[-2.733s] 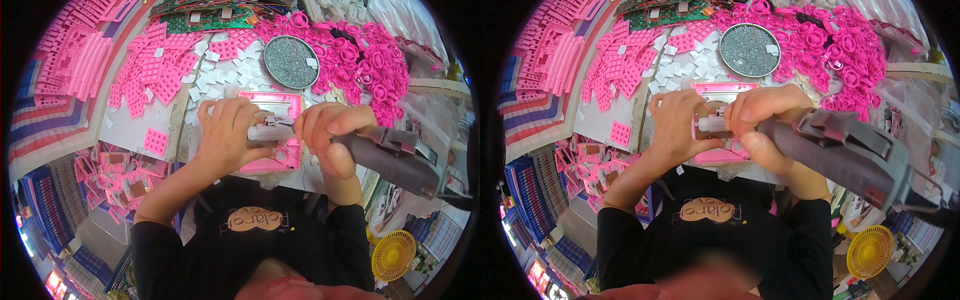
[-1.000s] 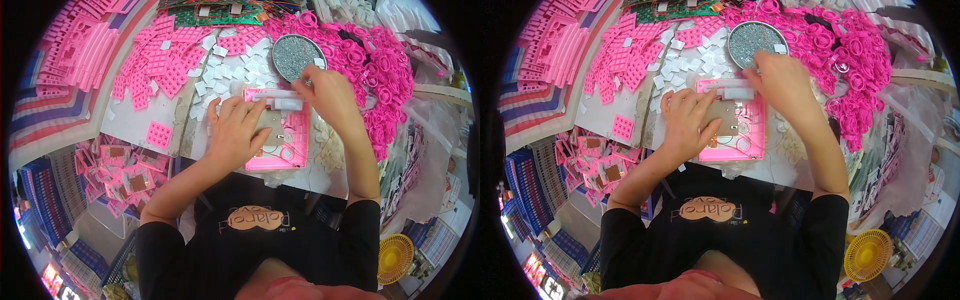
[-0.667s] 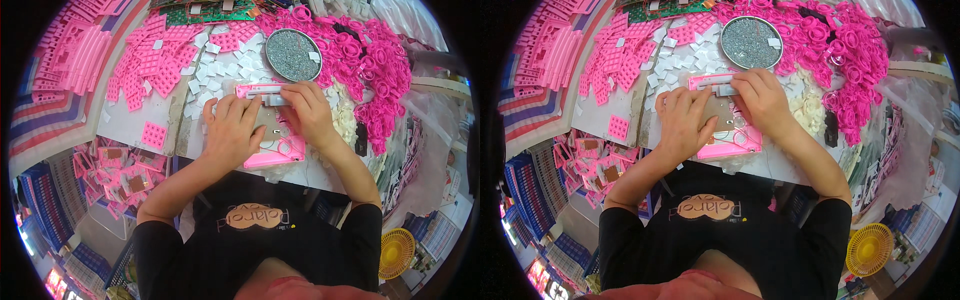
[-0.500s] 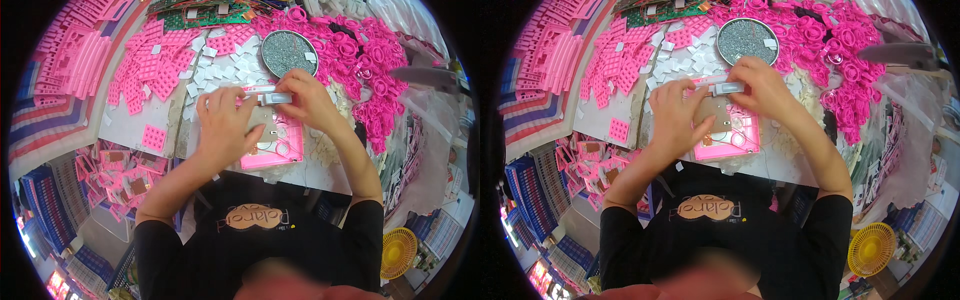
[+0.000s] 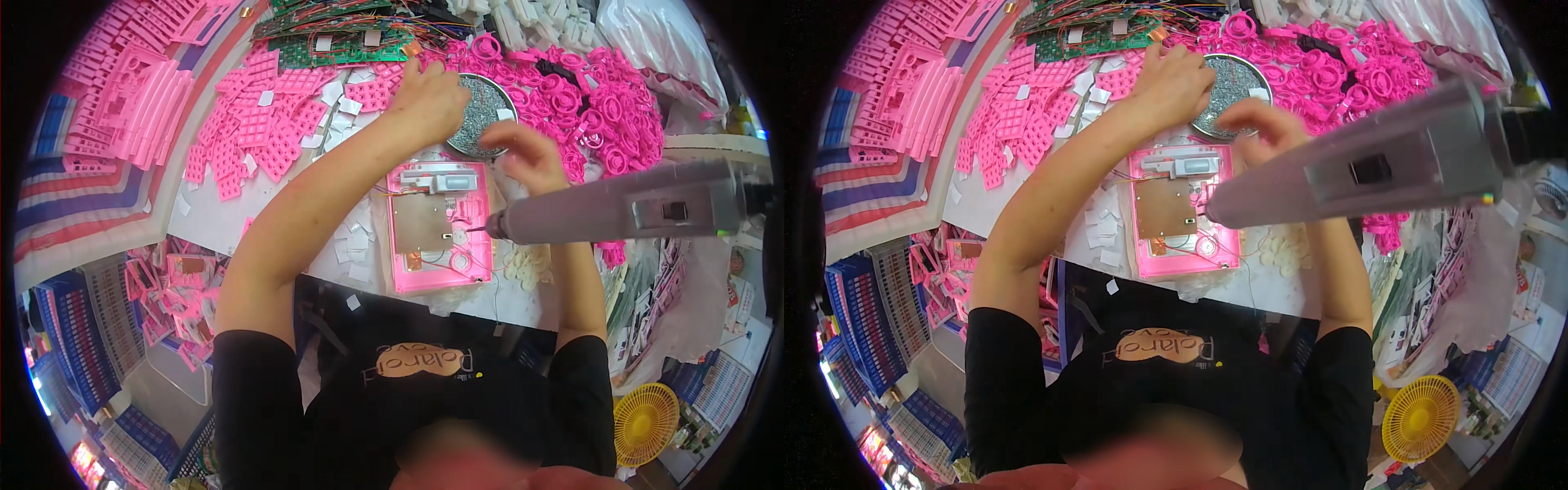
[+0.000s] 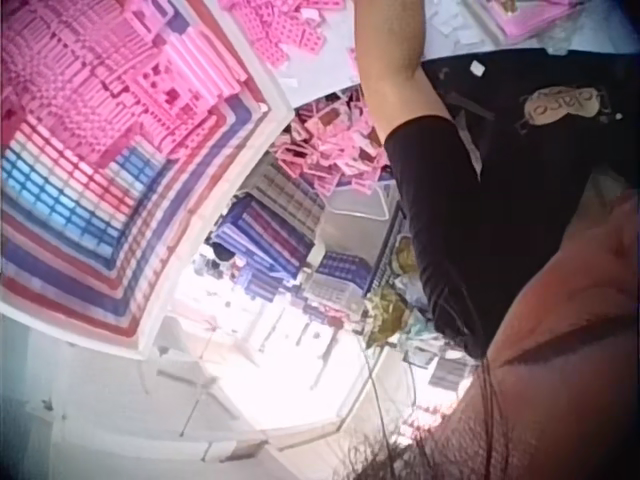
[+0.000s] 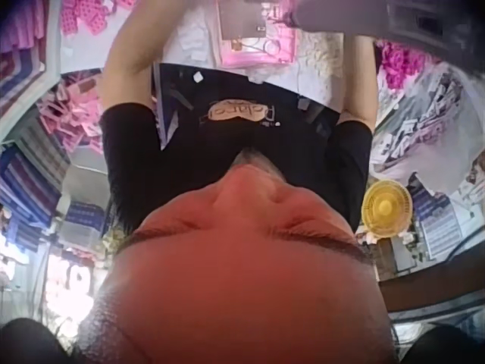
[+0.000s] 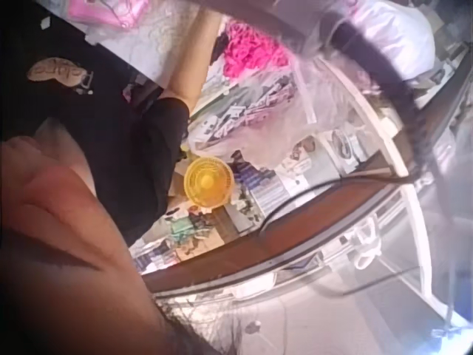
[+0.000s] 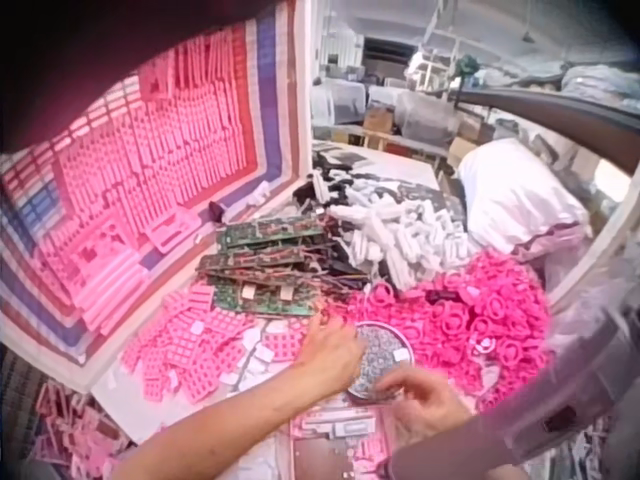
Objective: Assembling the internal components and decorative parts of a pink plastic toy device.
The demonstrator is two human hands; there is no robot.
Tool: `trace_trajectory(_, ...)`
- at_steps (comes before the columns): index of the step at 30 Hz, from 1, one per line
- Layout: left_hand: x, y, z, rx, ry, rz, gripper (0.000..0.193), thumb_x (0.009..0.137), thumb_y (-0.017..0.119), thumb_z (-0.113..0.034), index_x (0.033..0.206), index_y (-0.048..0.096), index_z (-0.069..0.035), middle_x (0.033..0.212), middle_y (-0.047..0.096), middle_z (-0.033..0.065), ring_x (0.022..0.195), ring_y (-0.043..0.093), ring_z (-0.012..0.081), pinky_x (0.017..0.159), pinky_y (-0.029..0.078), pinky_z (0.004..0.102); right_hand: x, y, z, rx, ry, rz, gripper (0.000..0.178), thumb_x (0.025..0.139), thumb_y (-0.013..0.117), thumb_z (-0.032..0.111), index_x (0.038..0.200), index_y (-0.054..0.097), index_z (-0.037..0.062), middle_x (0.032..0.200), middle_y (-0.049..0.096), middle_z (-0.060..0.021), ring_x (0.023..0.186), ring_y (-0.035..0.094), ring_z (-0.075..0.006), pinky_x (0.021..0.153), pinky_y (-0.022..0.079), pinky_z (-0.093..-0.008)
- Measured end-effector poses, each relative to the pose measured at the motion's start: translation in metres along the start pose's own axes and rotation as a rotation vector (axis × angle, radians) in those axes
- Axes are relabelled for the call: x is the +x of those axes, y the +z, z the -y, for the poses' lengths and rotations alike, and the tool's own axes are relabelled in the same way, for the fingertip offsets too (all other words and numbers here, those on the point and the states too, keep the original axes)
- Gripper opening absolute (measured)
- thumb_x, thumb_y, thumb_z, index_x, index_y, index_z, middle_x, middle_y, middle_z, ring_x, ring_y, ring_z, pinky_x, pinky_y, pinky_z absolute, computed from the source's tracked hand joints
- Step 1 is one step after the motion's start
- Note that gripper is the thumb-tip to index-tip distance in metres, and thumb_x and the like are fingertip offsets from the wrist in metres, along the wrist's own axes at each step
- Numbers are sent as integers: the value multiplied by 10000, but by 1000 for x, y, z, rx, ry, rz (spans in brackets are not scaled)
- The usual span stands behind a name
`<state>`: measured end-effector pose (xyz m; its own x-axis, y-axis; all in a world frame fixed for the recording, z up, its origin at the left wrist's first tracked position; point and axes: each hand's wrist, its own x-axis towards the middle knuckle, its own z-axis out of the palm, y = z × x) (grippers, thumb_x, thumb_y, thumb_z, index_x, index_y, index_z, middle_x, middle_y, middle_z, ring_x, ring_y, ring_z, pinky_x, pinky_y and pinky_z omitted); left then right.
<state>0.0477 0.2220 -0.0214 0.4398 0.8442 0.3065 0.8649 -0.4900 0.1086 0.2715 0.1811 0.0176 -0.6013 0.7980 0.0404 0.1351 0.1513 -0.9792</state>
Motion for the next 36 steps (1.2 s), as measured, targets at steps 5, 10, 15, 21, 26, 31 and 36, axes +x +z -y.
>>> trace_trajectory(5, 2, -7, -2, 15, 44, 192, 169, 851, 640, -186, 953, 767, -139, 1058, 703, 65, 1093, 607, 272, 1026, 358, 575, 41, -5, 67, 808, -346, -15, 567, 936, 672, 325, 1395, 527, 26, 1207, 618, -194, 1136, 609, -341, 1027, 482, -511)
trace_trajectory(10, 7, -17, -8, 53, 11, 172, 127, 843, 658, -152, 894, 774, -143, 972, 724, 73, 1061, 633, 271, 1001, 372, 533, 60, -18, 84, 513, -437, 308, 591, 942, 704, 351, 1418, 505, 62, 858, 583, -58, 835, 611, -222, 949, 538, -490)
trace_trajectory(15, -22, -61, -8, -687, -136, 288, 137, 872, 700, -229, 833, 718, -99, 807, 696, 61, 938, 643, 225, 954, 379, 534, 26, 13, 83, 312, -358, -151, 477, 948, 714, 247, 1356, 523, 91, 694, 491, 4, 652, 529, -143, 811, 555, -399)
trace_trajectory(21, -107, -85, -45, -597, 48, -84, 152, 762, 790, -119, 880, 695, -133, 868, 653, -11, 828, 600, 196, 825, 338, 419, -14, 56, 87, 653, -532, -155, 361, 931, 688, 102, 1218, 476, 48, 701, 547, -62, 578, 530, -156, 605, 521, -396)
trace_trajectory(26, -124, -71, -60, -674, 18, -274, 181, 766, 822, -160, 890, 693, -186, 864, 627, -60, 835, 583, 166, 875, 315, 443, -24, 70, 98, 524, -516, -141, 302, 986, 676, 250, 1174, 472, 133, 631, 465, 6, 547, 460, -125, 573, 446, -331)
trace_trajectory(31, -125, -69, -62, -697, 39, -279, 224, 728, 840, -172, 896, 693, -186, 892, 638, -60, 836, 588, 166, 872, 312, 454, -27, 78, 99, 520, -485, -157, 293, 973, 690, 217, 1136, 465, 124, 640, 476, -9, 514, 451, -133, 519, 419, -330)
trace_trajectory(36, -126, -71, -73, -453, -65, -366, 274, 719, 844, -246, 935, 687, -182, 973, 649, -48, 982, 591, 182, 964, 304, 535, -20, 78, 90, 485, -536, -143, 274, 964, 677, 146, 1124, 458, 110, 653, 482, -32, 521, 457, -144, 511, 413, -335)
